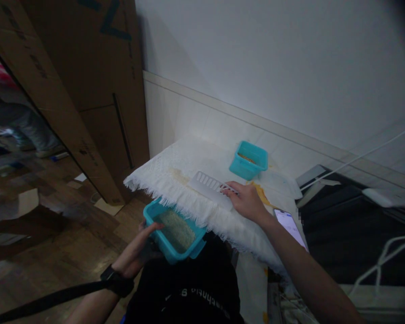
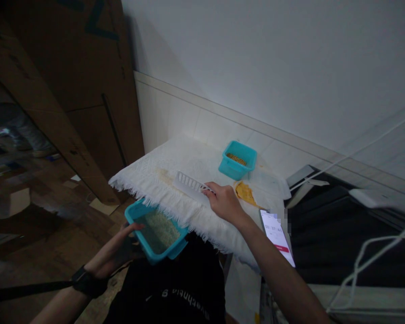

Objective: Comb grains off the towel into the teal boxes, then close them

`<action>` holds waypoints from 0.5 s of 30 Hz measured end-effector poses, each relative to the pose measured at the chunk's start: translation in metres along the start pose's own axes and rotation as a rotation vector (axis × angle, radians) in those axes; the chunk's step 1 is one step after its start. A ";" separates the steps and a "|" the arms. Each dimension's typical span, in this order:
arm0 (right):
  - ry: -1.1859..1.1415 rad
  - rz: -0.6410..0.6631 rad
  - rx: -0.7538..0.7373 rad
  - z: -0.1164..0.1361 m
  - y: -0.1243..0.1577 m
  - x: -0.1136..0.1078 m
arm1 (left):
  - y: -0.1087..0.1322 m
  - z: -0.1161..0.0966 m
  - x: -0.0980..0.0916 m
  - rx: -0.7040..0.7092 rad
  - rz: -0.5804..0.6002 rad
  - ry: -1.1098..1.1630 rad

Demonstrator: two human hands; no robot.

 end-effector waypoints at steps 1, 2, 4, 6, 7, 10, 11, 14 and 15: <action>0.016 0.006 0.007 -0.001 -0.002 0.005 | 0.000 0.000 0.000 0.000 -0.008 0.001; 0.030 0.012 0.014 -0.001 -0.006 0.009 | 0.001 -0.001 0.000 0.008 -0.015 0.001; 0.049 0.032 0.023 0.000 -0.018 0.017 | 0.002 -0.003 0.000 0.032 -0.022 -0.004; 0.059 0.068 0.017 0.004 -0.033 0.024 | 0.002 -0.004 -0.001 0.039 -0.020 -0.011; 0.062 0.089 0.010 0.008 -0.040 0.027 | 0.002 -0.003 -0.001 0.036 -0.012 -0.011; 0.086 0.143 -0.001 0.023 -0.058 0.037 | -0.001 -0.003 -0.003 0.024 -0.001 -0.004; 0.103 0.158 0.001 0.029 -0.063 0.040 | -0.002 -0.004 -0.003 0.030 0.001 -0.001; 0.175 0.206 0.003 0.046 -0.072 0.050 | -0.006 -0.006 -0.007 0.046 -0.012 -0.003; 0.201 0.224 -0.004 0.052 -0.073 0.053 | -0.008 -0.006 -0.008 0.052 -0.020 -0.007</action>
Point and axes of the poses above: each hand's wrist, its own y-axis away from the middle knuckle, its own x-axis out of the palm, z = x × y, the point moved 6 cm from there along -y, towards the middle knuckle, and after that the axes turned 6 degrees about -y, right-handed, at the moved point
